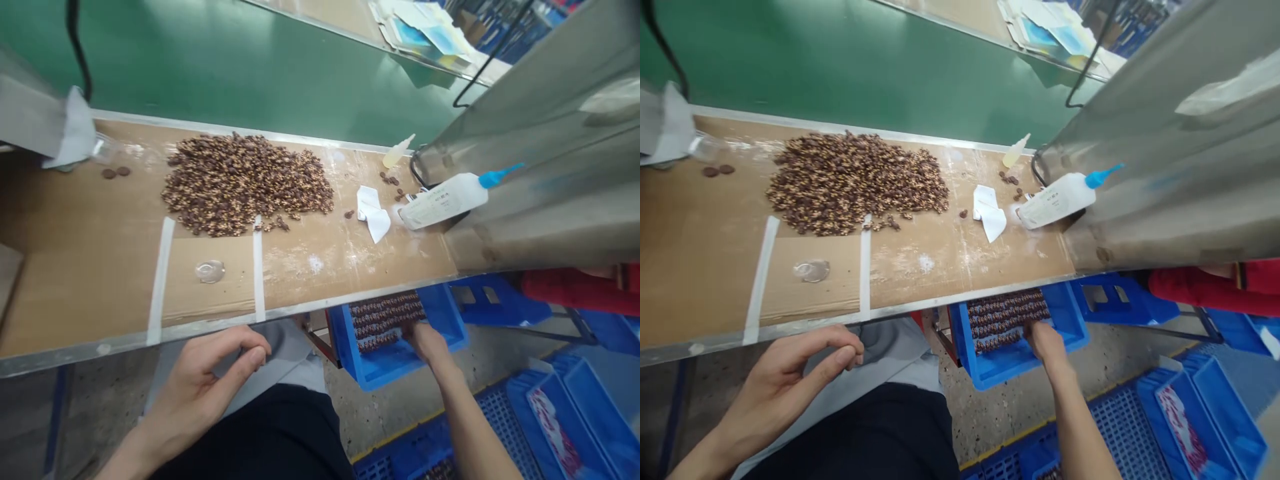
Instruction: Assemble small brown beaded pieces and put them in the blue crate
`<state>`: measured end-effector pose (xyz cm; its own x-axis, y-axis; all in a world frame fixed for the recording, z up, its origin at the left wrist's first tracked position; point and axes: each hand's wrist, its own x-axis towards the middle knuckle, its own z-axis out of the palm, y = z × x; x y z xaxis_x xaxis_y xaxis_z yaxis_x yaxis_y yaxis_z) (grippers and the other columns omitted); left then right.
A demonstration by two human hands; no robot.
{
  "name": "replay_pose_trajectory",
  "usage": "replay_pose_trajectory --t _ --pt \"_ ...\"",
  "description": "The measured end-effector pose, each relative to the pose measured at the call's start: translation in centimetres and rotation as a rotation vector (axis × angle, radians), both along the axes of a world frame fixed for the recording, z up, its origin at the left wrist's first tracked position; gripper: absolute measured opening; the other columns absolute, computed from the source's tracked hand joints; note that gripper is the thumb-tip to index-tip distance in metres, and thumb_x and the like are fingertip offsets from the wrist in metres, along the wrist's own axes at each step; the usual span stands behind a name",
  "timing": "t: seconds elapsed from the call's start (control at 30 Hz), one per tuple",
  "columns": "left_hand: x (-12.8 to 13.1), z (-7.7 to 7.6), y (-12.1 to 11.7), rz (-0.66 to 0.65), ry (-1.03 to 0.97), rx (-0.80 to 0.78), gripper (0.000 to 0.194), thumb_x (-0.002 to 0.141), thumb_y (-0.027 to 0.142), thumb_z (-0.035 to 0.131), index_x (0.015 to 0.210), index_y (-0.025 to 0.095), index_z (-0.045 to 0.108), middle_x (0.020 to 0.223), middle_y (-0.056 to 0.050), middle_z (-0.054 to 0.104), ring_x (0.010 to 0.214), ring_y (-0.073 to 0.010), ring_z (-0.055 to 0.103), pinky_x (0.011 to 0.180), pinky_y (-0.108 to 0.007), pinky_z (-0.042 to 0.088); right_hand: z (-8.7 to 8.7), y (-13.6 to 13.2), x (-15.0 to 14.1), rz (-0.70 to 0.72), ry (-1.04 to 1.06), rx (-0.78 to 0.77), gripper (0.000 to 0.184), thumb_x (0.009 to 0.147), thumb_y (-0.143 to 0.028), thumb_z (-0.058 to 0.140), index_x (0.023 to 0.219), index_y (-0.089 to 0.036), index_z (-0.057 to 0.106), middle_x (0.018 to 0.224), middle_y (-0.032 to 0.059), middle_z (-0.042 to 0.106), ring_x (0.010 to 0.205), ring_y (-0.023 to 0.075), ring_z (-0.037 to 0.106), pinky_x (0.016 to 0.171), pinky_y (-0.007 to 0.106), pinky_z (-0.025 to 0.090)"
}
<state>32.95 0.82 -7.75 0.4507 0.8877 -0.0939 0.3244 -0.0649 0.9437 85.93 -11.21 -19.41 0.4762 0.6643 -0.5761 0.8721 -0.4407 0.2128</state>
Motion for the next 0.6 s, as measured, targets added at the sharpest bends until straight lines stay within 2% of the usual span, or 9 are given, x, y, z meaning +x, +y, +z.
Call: replay_pose_trajectory --t 0.07,0.17,0.23,0.3,0.33,0.4,0.47,0.53,0.6 --pt "-0.1 -0.1 0.0 -0.018 -0.003 -0.016 0.031 0.120 0.039 0.067 0.099 0.027 0.085 0.092 0.000 0.084 0.080 -0.0174 0.079 0.077 -0.026 0.059 2.9 0.5 -0.6 -0.001 0.068 0.046 0.015 0.104 -0.027 0.079 0.089 -0.027 0.077 0.092 0.0086 0.085 0.090 0.0299 0.084 0.077 0.035 0.058" --pt "-0.3 -0.5 -0.1 -0.041 -0.019 -0.018 0.031 0.121 0.036 0.063 0.100 0.026 0.083 0.090 0.000 0.083 0.079 -0.0166 0.077 0.076 -0.027 0.058 8.3 2.6 -3.6 0.028 0.299 0.216 0.020 0.111 -0.045 0.075 0.098 -0.031 0.080 0.098 0.0023 0.087 0.093 0.0266 0.085 0.081 0.033 0.062" --pt "-0.3 -0.8 -0.2 -0.042 -0.023 -0.020 0.031 0.122 0.036 0.062 0.101 0.026 0.082 0.090 0.000 0.082 0.079 -0.0165 0.076 0.077 -0.027 0.057 11.7 5.4 -7.7 0.046 0.617 0.472 0.031 0.111 -0.060 0.080 0.102 -0.030 0.083 0.099 0.0023 0.088 0.090 0.0270 0.082 0.080 0.034 0.063" --pt "-0.3 -0.8 -0.3 -0.042 -0.039 -0.015 0.031 0.122 0.036 0.062 0.100 0.026 0.081 0.089 0.000 0.081 0.078 -0.0164 0.076 0.077 -0.027 0.057 13.8 9.5 -13.0 0.118 0.834 0.673 0.032 0.112 -0.060 0.082 0.103 -0.029 0.086 0.100 0.0022 0.089 0.086 0.0252 0.081 0.082 0.036 0.064" --pt "-0.4 -0.7 -0.4 -0.043 -0.049 -0.010 0.031 0.122 0.036 0.062 0.100 0.026 0.081 0.089 0.000 0.081 0.078 -0.0165 0.076 0.077 -0.027 0.057 14.3 12.0 -15.8 0.180 0.893 0.733 0.028 0.113 -0.055 0.082 0.105 -0.029 0.087 0.104 0.0022 0.089 0.090 0.0246 0.082 0.087 0.036 0.064" --pt "-0.8 -0.2 -0.7 -0.027 -0.060 0.008 0.031 0.122 0.037 0.063 0.100 0.027 0.082 0.090 0.000 0.081 0.078 -0.0164 0.076 0.076 -0.026 0.058 14.0 17.0 -20.8 0.306 0.930 0.822 0.014 0.114 -0.040 0.079 0.115 -0.028 0.086 0.112 0.0026 0.090 0.097 0.0232 0.083 0.092 0.035 0.064" --pt "-2.0 0.4 -1.3 0.035 -0.041 0.031 0.031 0.121 0.040 0.065 0.099 0.028 0.083 0.091 0.000 0.082 0.079 -0.0165 0.077 0.076 -0.024 0.059 12.9 21.4 -24.5 0.395 0.816 0.896 0.011 0.112 -0.025 0.074 0.119 -0.025 0.083 0.118 0.0054 0.088 0.102 0.0234 0.082 0.095 0.037 0.063" --pt "-4.0 0.8 -2.3 0.174 0.012 0.042 0.032 0.119 0.045 0.068 0.097 0.028 0.084 0.090 0.001 0.083 0.080 -0.0170 0.079 0.077 -0.023 0.060 11.8 24.6 -26.8 0.457 0.657 0.902 0.010 0.107 -0.021 0.074 0.116 -0.023 0.079 0.120 0.0083 0.086 0.107 0.0263 0.080 0.097 0.039 0.061" --pt "-7.1 1.0 -3.6 0.350 0.082 0.033 0.035 0.117 0.051 0.071 0.094 0.028 0.084 0.087 0.000 0.082 0.079 -0.0178 0.079 0.077 -0.022 0.060 11.2 26.4 -27.8 0.484 0.556 0.853 0.005 0.103 -0.022 0.075 0.107 -0.024 0.077 0.116 0.0096 0.086 0.109 0.0301 0.080 0.097 0.042 0.060"
